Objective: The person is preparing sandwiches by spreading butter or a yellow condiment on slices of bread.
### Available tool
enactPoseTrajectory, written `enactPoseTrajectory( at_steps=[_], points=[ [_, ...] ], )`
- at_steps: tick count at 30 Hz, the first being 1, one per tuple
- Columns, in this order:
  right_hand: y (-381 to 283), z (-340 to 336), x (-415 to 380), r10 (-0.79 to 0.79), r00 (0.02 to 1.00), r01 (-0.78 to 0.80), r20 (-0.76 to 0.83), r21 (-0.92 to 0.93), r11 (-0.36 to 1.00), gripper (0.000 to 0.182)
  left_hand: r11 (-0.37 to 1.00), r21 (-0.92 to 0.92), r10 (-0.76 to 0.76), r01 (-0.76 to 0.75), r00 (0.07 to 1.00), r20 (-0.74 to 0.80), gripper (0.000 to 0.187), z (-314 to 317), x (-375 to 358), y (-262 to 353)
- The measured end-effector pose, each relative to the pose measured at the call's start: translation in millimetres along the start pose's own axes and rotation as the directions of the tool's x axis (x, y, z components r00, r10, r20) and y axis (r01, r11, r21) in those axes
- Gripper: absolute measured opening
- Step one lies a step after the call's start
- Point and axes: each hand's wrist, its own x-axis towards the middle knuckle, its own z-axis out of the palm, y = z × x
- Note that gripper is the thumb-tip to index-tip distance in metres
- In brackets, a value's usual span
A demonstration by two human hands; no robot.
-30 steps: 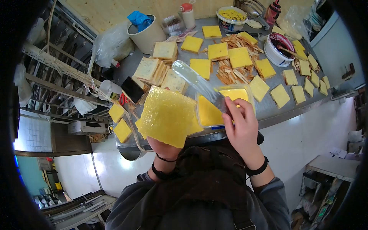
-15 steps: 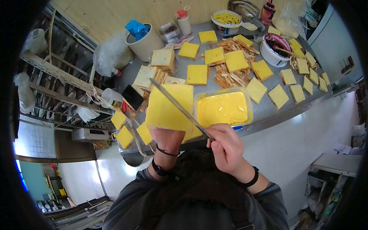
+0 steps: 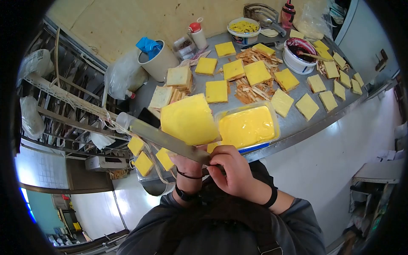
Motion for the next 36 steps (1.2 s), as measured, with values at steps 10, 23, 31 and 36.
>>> enactPoseTrajectory(
  at_steps=[10,23,31,36],
  points=[
    [3.9,-5.2,-3.3,0.022,0.998,-0.025,-0.066,-0.055,0.998,0.022,0.999,-0.032,0.011,-0.013,0.998,-0.057,0.058,0.9,2.8,12.2],
    [19.7,-46.3,6.1,0.17,0.979,-0.142,-0.114,0.223,0.964,0.01,0.996,0.09,0.015,-0.012,0.999,-0.032,0.063,4.7,0.8,19.1],
    [21.0,-64.5,39.9,-0.267,0.934,0.33,0.239,-0.286,0.899,0.029,0.979,0.197,-0.057,0.06,0.998,-0.017,0.066,6.0,-10.8,11.3],
    [24.0,-85.4,36.2,-0.248,0.903,0.36,0.352,-0.303,0.882,0.028,0.48,0.873,0.032,-0.084,0.996,0.078,0.067,24.5,-9.8,20.7]
  ],
)
